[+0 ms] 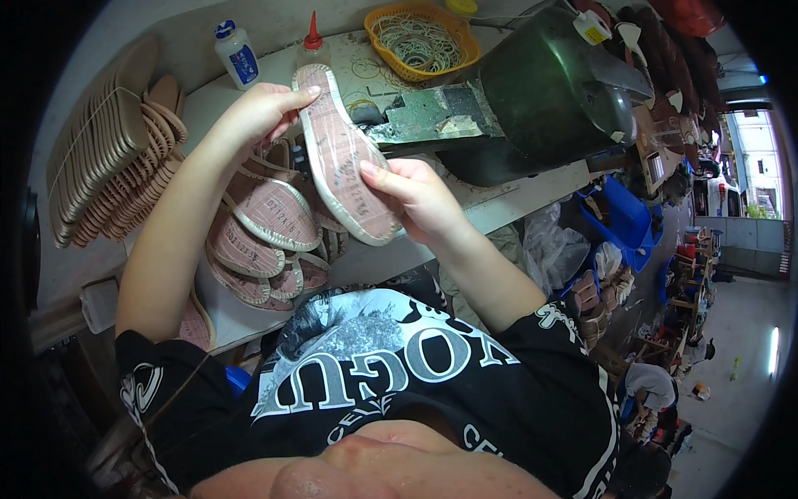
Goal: Checking and stacking shoe insoles at a manufacturing workstation.
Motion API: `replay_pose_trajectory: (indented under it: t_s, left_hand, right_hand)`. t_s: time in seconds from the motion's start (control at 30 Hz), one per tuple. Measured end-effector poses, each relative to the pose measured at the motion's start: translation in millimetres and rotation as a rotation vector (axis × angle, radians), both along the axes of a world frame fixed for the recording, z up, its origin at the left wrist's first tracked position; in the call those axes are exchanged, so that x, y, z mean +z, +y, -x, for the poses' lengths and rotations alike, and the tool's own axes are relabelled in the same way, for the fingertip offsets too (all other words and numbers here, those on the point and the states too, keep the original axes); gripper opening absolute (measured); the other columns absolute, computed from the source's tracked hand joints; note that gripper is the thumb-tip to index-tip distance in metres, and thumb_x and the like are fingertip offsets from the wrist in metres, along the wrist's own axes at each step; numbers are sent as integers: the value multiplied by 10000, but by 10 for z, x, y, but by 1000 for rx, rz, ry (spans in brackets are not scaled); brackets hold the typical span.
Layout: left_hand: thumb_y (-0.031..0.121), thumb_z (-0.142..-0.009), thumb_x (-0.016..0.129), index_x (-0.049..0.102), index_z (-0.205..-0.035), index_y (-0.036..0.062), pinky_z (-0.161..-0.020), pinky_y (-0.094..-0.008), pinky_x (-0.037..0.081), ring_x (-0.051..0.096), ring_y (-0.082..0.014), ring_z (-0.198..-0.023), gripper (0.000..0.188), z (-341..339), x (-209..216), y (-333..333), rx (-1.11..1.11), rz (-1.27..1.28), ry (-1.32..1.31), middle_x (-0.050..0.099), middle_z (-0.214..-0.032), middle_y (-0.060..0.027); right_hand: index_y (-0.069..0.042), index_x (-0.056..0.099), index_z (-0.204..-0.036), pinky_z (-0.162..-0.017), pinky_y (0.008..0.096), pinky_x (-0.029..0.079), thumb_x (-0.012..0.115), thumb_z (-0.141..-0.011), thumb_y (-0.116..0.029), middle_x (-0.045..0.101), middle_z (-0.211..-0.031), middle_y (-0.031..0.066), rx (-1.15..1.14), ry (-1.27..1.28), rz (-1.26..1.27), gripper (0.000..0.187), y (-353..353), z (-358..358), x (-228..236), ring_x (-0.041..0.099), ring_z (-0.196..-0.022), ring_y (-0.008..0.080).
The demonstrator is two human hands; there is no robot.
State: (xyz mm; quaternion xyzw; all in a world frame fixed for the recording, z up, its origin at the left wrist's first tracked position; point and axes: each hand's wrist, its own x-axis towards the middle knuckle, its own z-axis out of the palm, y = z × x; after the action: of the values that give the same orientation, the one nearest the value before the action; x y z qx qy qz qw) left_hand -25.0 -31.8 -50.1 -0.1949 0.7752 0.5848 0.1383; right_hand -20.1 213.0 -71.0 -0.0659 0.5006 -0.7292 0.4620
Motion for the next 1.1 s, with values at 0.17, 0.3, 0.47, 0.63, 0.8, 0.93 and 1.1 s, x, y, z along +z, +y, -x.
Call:
replay_pose_trajectory:
  t_s: [0.17, 0.3, 0.47, 0.63, 0.8, 0.93, 1.1]
  left_hand:
    - [383, -949, 475, 583, -816, 61, -340, -211, 308, 396, -55, -342, 365, -446, -73, -215, 2, -199, 188, 519, -496, -9]
    - [376, -960, 451, 571, -994, 9, -465, -219, 410, 515, -107, -487, 388, -1529, 145, -428, 164, -210, 243, 593, -646, -80]
    - [458, -902, 518, 546, -1109, -30, -778, -365, 497, 620, -278, -921, 531, -2779, -501, -728, 909, 697, 375, 626, -977, -199]
    - [599, -716, 657, 333, -1381, 29, -1012, -511, 329, 311, -410, -1306, 934, -3480, -1286, -783, 754, 862, -309, 342, -1400, -258]
    - [553, -688, 712, 276, -1434, 124, -1054, -598, 203, 99, -415, -1390, 964, -3103, -1202, -471, 877, 968, -201, 154, -1499, -232]
    - [462, -662, 754, 424, -1341, 108, -1006, -646, 216, 122, -424, -1379, 835, -2935, -1062, -310, 753, 1068, -267, 151, -1506, -201]
    - [366, -659, 773, 567, -1157, 77, -906, -572, 361, 368, -388, -1258, 612, -2968, -902, -268, 664, 1189, -133, 409, -1380, -168]
  right_hand:
    - [0, 584, -1110, -788, 257, 492, 587, -920, -214, 638, -1009, 39, 216, 73, 45, 286, -253, -318, 18, 593, -886, 76]
    - [17, 578, -1101, -783, 241, 470, 598, -917, -215, 633, -987, 22, 280, 235, 90, 296, -374, -632, 138, 559, -884, 55]
    - [29, 460, -1227, -969, 407, 351, 655, -816, -289, 469, -1242, 204, 203, 1384, -82, 555, -854, -615, -170, 442, -1185, 326]
    - [76, 321, -1347, -1069, 465, 175, 650, -796, -373, 331, -1403, 240, 200, 1659, -303, 783, -900, -709, -393, 309, -1300, 374]
    - [82, 258, -1377, -1087, 459, 165, 651, -812, -357, 290, -1419, 292, 256, 1718, -320, 816, -951, -778, -469, 248, -1352, 390]
    - [34, 260, -1403, -1081, 447, 221, 721, -765, -215, 247, -1453, 279, 163, 1613, -38, 825, -722, -705, -504, 265, -1351, 392]
    - [20, 451, -1312, -1083, 359, 268, 617, -830, -48, 388, -1419, 169, 283, 1071, -13, 515, -123, -756, -395, 355, -1325, 248]
